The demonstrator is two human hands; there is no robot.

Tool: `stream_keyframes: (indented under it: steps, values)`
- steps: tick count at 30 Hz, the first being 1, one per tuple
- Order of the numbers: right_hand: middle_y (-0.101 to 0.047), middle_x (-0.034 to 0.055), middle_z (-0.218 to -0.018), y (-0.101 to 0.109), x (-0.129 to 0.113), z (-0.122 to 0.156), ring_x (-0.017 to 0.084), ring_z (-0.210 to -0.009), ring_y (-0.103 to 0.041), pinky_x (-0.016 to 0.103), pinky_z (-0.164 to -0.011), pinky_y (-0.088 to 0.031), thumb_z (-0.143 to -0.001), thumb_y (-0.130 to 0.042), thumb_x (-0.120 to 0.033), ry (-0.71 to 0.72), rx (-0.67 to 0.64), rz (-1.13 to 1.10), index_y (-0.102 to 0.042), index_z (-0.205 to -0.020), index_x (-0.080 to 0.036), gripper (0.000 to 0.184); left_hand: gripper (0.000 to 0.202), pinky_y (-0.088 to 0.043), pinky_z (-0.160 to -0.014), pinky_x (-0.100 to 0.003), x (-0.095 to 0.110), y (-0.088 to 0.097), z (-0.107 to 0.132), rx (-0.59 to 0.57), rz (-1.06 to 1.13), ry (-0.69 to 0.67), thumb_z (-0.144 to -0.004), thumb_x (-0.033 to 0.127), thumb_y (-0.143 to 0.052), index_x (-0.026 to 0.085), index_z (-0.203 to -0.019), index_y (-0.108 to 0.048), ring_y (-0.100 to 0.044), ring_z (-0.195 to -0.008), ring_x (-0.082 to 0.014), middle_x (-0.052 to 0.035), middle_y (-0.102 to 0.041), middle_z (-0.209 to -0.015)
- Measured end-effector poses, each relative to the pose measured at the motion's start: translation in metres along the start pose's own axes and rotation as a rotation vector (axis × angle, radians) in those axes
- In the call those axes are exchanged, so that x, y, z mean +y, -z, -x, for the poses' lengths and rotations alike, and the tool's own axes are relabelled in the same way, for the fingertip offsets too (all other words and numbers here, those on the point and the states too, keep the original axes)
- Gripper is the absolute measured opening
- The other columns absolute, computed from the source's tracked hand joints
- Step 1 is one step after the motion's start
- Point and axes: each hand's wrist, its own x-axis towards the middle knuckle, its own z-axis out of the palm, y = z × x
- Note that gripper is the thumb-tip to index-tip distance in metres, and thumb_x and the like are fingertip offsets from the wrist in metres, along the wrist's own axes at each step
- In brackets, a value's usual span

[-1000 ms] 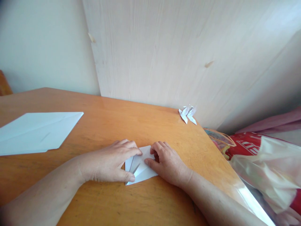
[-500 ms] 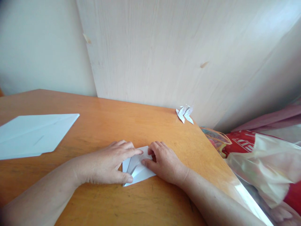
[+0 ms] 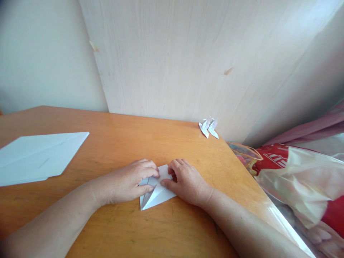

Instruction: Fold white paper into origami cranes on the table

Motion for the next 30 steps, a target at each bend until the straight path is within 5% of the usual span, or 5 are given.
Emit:
stream_keyframes:
  steps: [8, 21, 30]
  values:
    - [-0.057, -0.0006, -0.081, 0.003, -0.002, 0.000, 0.015, -0.073, -0.050, 0.029, -0.065, -0.036, -0.085, -0.068, -0.031, 0.027, 0.010, 0.004, -0.052, -0.080, -0.021, 0.019, 0.040, -0.043, -0.093, -0.036, 0.005, 0.003, -0.001, 0.006, -0.009, 0.048, -0.085, 0.027, -0.066, 0.028, -0.125, -0.059, -0.054, -0.107, -0.0233, -0.0028, -0.060, -0.108]
    - [-0.058, -0.0014, -0.078, 0.005, 0.002, -0.001, 0.014, -0.069, -0.050, 0.028, -0.062, -0.036, -0.086, -0.069, -0.038, 0.033, 0.007, -0.016, -0.053, -0.078, -0.021, 0.025, 0.028, -0.041, -0.095, -0.035, 0.004, 0.004, 0.000, -0.080, 0.018, 0.061, -0.090, 0.029, -0.060, 0.037, -0.115, -0.070, -0.050, -0.110, -0.0223, -0.0020, -0.055, -0.110]
    - [-0.064, 0.0039, -0.089, 0.019, -0.003, 0.008, 0.017, -0.084, -0.058, 0.031, -0.076, -0.046, -0.094, -0.055, -0.019, 0.204, -0.039, -0.054, -0.066, -0.091, -0.021, 0.011, 0.033, -0.042, -0.097, -0.037, 0.002, 0.004, 0.000, -0.070, 0.025, 0.053, -0.091, 0.030, -0.059, 0.038, -0.122, -0.067, -0.051, -0.111, -0.0233, -0.0028, -0.056, -0.112]
